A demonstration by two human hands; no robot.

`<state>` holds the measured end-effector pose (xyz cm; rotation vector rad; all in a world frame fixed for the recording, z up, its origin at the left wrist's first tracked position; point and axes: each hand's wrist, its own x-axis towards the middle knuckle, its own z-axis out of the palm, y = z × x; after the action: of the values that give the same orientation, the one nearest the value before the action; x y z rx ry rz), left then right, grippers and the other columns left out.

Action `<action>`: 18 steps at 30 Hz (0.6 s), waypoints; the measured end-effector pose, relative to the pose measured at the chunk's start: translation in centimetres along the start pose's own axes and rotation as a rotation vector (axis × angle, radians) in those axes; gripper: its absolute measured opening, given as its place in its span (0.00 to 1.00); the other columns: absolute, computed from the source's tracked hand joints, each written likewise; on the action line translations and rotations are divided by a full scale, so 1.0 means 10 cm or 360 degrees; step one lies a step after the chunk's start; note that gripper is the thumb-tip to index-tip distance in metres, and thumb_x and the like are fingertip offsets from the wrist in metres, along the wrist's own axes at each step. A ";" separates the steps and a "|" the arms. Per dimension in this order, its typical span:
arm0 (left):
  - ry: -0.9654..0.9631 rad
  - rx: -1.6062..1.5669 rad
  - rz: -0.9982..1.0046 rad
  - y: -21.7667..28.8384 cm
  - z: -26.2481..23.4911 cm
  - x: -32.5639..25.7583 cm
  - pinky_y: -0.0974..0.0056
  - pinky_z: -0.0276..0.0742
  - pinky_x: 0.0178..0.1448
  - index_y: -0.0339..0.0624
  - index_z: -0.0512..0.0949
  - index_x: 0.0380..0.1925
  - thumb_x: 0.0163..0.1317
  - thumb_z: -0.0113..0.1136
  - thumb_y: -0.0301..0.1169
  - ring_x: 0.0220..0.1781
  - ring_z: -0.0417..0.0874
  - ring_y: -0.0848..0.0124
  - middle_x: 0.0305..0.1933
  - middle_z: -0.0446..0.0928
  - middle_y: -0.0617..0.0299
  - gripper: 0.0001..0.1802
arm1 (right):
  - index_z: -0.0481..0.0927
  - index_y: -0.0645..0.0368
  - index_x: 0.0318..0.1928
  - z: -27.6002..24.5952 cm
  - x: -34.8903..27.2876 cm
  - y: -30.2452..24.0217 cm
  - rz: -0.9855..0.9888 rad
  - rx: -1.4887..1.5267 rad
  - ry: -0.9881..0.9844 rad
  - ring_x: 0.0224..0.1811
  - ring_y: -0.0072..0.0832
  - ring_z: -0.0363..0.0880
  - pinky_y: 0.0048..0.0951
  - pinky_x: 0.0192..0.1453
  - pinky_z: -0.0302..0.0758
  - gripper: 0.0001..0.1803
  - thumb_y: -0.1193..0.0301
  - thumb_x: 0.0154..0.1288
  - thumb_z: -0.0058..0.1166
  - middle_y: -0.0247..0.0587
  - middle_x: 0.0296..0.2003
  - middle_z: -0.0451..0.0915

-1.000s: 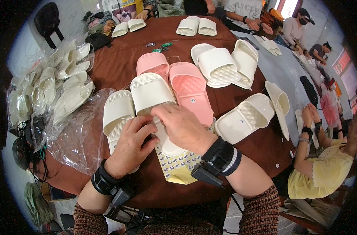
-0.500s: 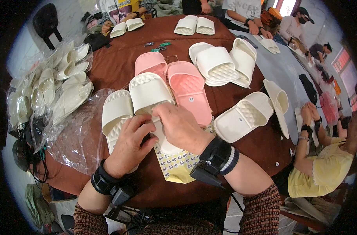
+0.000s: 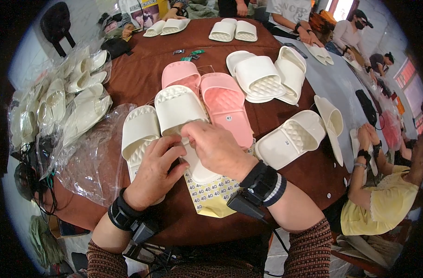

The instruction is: Inspecting plastic slides for quality, applying tags, and placing them into individual plastic bags.

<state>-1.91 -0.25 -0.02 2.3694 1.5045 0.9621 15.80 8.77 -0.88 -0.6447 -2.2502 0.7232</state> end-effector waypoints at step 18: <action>0.0021 -0.0014 0.0003 0.00 -0.01 0.00 0.55 0.71 0.57 0.41 0.76 0.42 0.53 0.67 0.25 0.54 0.74 0.51 0.53 0.73 0.52 0.16 | 0.72 0.59 0.45 0.00 -0.04 -0.01 0.0112 -0.0065 0.0002 0.40 0.51 0.78 0.47 0.42 0.74 0.11 0.80 0.62 0.49 0.50 0.35 0.79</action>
<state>-2.02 -0.31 0.04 2.3636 1.5000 0.9842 15.99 8.46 -1.02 -0.7467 -2.2558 0.7126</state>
